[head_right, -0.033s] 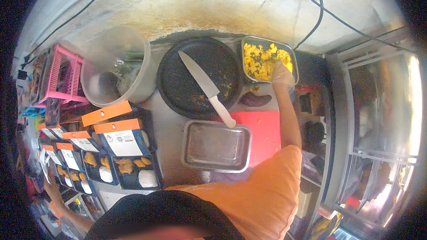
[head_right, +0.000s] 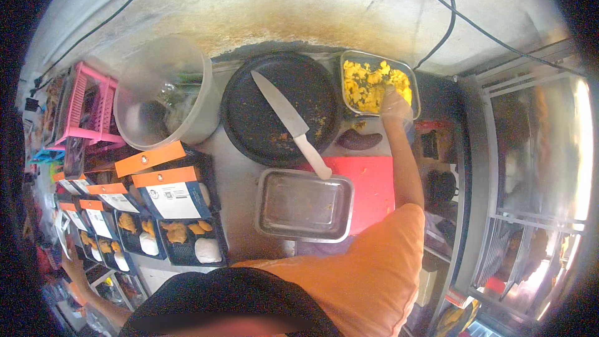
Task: The person assembles multiple meal boxes by placing rice balls and fried chicken pieces into black trays, then adding a portion of scrambled eggs. The person uses a plastic spoon to scoop the eggs and a plastic glove on the right hand to handle the food items.
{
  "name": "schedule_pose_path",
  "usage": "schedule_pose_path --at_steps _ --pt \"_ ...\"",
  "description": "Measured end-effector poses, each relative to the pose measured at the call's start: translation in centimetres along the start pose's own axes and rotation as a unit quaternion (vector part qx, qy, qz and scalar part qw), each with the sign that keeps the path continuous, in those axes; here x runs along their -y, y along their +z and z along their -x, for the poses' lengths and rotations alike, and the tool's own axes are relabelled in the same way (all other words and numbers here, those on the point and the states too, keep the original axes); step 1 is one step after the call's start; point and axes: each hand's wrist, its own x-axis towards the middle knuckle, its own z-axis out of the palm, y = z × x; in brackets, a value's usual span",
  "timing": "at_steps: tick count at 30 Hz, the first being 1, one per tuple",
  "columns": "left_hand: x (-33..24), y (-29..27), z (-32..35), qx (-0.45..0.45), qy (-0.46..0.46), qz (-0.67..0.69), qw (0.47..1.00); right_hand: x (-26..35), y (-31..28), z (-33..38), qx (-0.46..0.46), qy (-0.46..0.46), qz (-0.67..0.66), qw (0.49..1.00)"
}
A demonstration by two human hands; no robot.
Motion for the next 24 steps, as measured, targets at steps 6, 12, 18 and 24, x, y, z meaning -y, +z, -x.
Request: schedule_pose_path --at_steps 6,12,18,24 --pt "-0.4 0.4 1.1 -0.014 -0.078 -0.026 0.997 -2.8 3.3 -4.7 -0.018 -0.198 0.063 0.978" --pt "0.2 2.9 1.1 0.016 -0.111 0.057 0.992 -1.8 4.3 -4.9 -0.025 -0.244 0.045 0.968" --pt "-3.7 3.1 1.4 0.032 -0.135 0.012 0.990 -1.6 3.4 -2.8 -0.056 -0.306 -0.034 0.950" --pt "-4.6 3.4 1.5 -0.004 -0.053 0.016 0.998 -2.8 4.5 -7.7 -0.041 -0.129 -0.092 0.986"
